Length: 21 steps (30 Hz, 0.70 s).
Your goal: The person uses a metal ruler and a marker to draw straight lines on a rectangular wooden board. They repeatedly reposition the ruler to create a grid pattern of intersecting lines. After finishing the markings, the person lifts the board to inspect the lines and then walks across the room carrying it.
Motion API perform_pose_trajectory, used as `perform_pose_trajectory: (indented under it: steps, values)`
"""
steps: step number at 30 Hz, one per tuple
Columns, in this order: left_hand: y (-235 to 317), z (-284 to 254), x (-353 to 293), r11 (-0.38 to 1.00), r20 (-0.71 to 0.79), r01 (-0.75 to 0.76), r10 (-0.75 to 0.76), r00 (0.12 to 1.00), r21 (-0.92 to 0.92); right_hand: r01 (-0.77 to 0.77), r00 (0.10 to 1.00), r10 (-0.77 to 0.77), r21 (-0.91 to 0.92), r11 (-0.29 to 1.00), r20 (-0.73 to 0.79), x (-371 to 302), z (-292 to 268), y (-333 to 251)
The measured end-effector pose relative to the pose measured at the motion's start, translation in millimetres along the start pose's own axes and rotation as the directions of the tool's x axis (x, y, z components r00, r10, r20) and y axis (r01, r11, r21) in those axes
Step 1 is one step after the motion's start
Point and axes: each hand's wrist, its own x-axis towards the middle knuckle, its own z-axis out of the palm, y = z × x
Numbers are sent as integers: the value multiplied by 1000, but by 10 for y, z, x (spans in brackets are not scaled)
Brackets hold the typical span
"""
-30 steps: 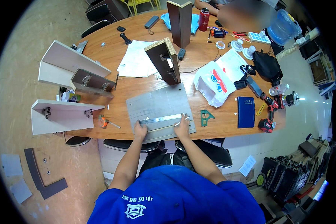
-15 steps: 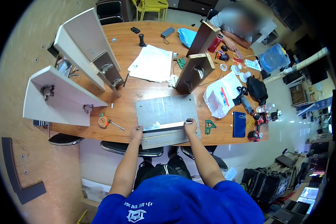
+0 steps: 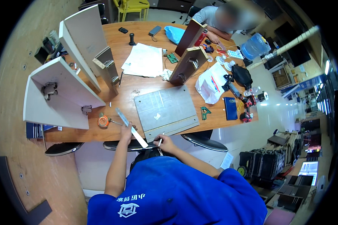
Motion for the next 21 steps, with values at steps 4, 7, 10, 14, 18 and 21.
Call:
perform_pose_trajectory:
  steps: [4, 7, 10, 14, 18, 21]
  values:
    - [102, -323, 666, 940, -17, -134, 146, 989, 315, -40, 981, 27, -65, 997, -190, -224, -502, 228]
    - [17, -137, 1022, 904, -4, -66, 74, 997, 423, -47, 888, 24, -38, 998, -459, -722, -993, 965]
    - [127, -392, 1237, 787, -100, -66, 160, 982, 614, -176, 889, 76, -185, 967, -451, -1110, -1129, 697]
    - [25, -167, 1335, 552, -195, -63, 396, 898, 831, -209, 884, 164, -58, 976, -437, -1568, -1316, 841]
    - [-32, -69, 1251, 488, -219, 7, 378, 899, 873, -229, 848, 233, 68, 971, -476, -1712, -1537, 1101]
    - [-20, -6, 1117, 420, -280, 115, 355, 892, 900, -236, 872, 202, -23, 971, -445, -1661, -1913, 1184]
